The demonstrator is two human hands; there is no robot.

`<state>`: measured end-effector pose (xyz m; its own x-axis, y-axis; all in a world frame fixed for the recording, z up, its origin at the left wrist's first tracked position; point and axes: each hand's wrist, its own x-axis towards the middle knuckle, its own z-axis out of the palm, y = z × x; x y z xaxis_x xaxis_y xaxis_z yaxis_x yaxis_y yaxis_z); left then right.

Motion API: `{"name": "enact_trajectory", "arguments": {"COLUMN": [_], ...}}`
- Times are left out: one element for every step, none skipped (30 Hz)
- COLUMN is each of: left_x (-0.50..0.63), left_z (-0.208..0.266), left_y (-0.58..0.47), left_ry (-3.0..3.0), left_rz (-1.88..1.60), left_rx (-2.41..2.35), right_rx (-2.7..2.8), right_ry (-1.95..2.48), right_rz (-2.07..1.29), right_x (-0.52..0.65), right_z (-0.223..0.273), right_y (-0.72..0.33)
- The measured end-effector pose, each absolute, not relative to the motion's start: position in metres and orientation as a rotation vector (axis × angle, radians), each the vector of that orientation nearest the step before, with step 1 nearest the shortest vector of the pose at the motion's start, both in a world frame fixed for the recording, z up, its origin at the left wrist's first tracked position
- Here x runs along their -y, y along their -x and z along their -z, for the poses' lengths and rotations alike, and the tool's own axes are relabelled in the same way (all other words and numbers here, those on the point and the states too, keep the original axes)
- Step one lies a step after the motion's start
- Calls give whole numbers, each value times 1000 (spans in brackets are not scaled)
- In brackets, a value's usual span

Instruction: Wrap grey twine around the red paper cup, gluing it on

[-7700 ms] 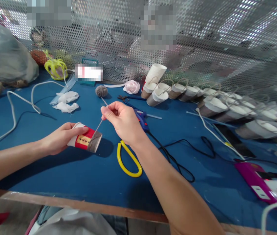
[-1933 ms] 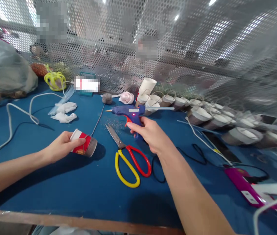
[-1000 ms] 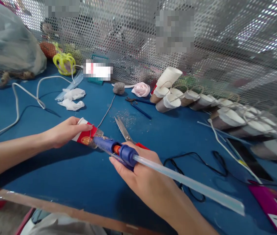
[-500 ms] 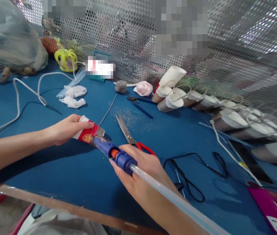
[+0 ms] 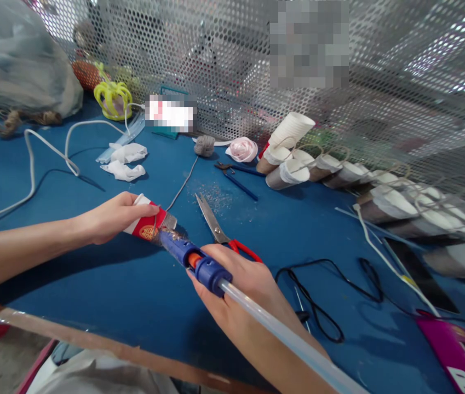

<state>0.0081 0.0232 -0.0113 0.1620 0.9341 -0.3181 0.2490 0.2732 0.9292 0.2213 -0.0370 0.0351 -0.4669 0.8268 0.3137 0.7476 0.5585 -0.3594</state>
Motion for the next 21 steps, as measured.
{"name": "enact_trajectory", "arguments": {"left_x": [-23, -23, -23, -22, -22, -22, -22, -22, -22, -22, -22, -22, -23, -23, -23, -23, -24, -24, -24, -24, -24], "left_z": [11, 10, 8, 7, 5, 4, 3, 3, 3, 3, 4, 5, 6, 7, 8, 9, 10, 10, 10, 10, 10], "left_y": [-9, -9, -10, -11, -12, -12, -12, -12, -12, -11, -11, -10, -10, -9, -9, -9, -9, -9, -9, -9, -9], "left_ry": [-1221, -1217, -1210, -1202, -1195, -1187, -1181, -1177, -1176, -1178, -1180, -1184, -1188, -1190, -1192, -1194, -1195, -1198, -1201, -1205, -1209], "left_rz": [-729, -733, -735, -736, -736, -735, -733, -729, -724, -717, -711, -706, -703, -702, -704, -705, -706, -705, -703, -700, -696], "left_rx": [-1346, -1346, -1344, -1340, -1337, -1334, -1335, -1338, -1343, -1349, -1354, -1360, -1366, -1373, -1379, -1384, -1386, -1385, -1382, -1378, -1376], "right_rx": [2351, 2361, 2365, 2357, 2353, 2351, 2352, 2359, 2371, 2383, 2387, 2387, 2377, 2358, 2335, 2323, 2325, 2337, 2357, 2378, 2385], "right_ry": [1259, 1256, 1258, 1262, 1269, 1270, 1270, 1271, 1276, 1279, 1281, 1274, 1268, 1263, 1263, 1261, 1261, 1261, 1264, 1264, 1268], "right_rz": [-234, -232, -225, -212, -205, -201, -199, -205, -218, -231, -236, -237, -231, -216, -198, -190, -191, -196, -205, -210, -205], "right_x": [37, 37, 37, 37, 38, 38, 38, 39, 39, 39, 38, 38, 38, 38, 38, 38, 38, 38, 38, 38, 38], "right_z": [-35, -35, -35, -36, -36, -37, -37, -38, -38, -38, -38, -38, -37, -36, -36, -35, -35, -35, -35, -35, -35], "right_y": [-221, -221, -221, -220, -220, -220, -219, -219, -219, -219, -220, -220, -220, -221, -221, -221, -221, -221, -221, -220, -220]}}
